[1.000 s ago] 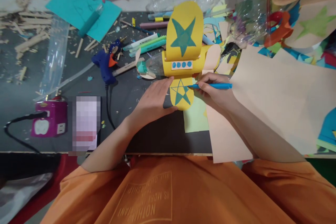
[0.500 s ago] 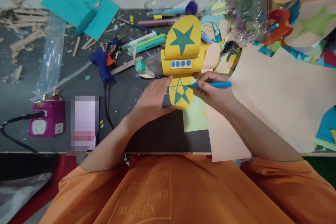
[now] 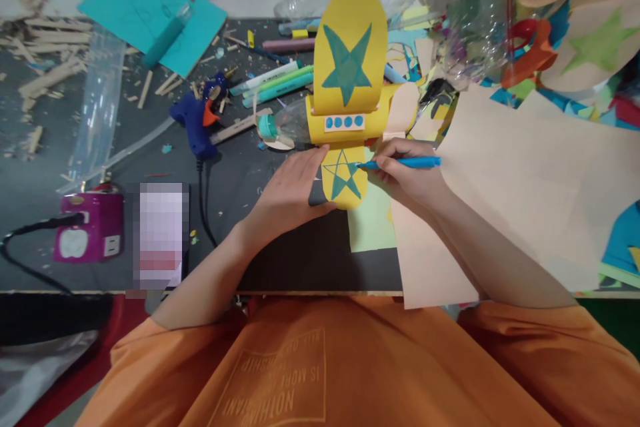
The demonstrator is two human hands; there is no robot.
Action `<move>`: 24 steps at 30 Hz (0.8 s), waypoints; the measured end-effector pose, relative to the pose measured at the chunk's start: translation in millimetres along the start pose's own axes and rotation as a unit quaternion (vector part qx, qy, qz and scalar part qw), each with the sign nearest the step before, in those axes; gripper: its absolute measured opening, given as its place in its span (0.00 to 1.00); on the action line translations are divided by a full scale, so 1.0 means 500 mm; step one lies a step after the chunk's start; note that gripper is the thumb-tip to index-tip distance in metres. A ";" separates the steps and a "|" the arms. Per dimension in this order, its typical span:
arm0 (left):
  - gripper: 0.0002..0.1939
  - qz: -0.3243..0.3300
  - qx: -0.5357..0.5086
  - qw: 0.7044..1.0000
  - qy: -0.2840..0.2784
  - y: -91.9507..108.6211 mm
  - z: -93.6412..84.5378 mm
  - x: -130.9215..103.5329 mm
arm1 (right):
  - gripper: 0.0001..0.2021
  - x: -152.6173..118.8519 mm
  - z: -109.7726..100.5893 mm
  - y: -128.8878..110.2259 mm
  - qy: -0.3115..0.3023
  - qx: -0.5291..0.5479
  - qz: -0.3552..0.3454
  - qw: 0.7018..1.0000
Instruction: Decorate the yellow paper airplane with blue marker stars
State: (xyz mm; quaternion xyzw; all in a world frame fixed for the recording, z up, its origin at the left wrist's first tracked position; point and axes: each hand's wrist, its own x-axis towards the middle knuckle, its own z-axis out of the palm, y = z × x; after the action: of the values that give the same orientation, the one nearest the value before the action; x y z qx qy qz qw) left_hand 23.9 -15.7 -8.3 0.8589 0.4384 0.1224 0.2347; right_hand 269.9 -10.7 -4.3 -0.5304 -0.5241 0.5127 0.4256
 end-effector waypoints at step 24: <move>0.41 0.019 0.008 1.000 0.015 0.000 -0.002 -0.003 | 0.08 -0.005 0.002 0.002 0.027 0.007 0.001 1.000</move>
State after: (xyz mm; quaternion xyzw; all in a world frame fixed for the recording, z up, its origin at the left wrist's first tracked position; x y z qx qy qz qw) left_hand 22.8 -16.7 -7.6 0.8669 0.4268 0.1358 0.2188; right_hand 269.3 -13.3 -5.0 -0.5409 -0.5086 0.5025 0.4429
